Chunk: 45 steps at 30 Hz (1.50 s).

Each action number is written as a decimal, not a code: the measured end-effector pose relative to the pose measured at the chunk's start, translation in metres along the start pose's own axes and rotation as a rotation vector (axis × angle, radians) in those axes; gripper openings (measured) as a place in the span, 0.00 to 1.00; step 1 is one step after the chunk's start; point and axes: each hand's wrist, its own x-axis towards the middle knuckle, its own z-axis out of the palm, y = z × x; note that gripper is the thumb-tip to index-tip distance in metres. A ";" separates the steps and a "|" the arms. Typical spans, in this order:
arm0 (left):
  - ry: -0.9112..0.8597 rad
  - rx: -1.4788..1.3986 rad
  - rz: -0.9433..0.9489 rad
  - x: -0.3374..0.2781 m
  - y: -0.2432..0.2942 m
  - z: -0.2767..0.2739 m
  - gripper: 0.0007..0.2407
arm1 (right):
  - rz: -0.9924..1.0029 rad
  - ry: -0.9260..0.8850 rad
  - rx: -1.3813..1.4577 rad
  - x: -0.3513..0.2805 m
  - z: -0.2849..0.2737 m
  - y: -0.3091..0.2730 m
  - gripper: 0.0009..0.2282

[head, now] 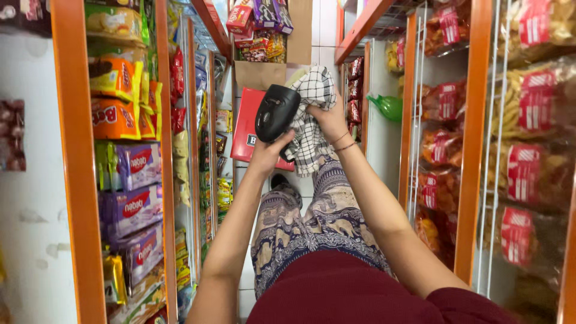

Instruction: The person removes snack bags and boxed cookies from a cardboard box on the floor, wipes them with a cloth, and arranges them on shelves in a store aisle. They also use a spray bottle and cloth to clean a green plastic item before placing it on a shelf.

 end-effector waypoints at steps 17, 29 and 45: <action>0.507 -0.066 -0.003 0.417 -0.097 -0.060 0.13 | 0.147 -0.386 -0.241 0.421 0.005 0.228 0.33; 0.749 0.001 -0.027 0.604 -0.233 -0.142 0.16 | 0.200 -0.411 -0.358 0.556 0.022 0.433 0.26; 0.912 0.524 -0.053 0.678 -0.401 -0.172 0.34 | -0.144 -0.584 -0.698 0.555 0.042 0.483 0.25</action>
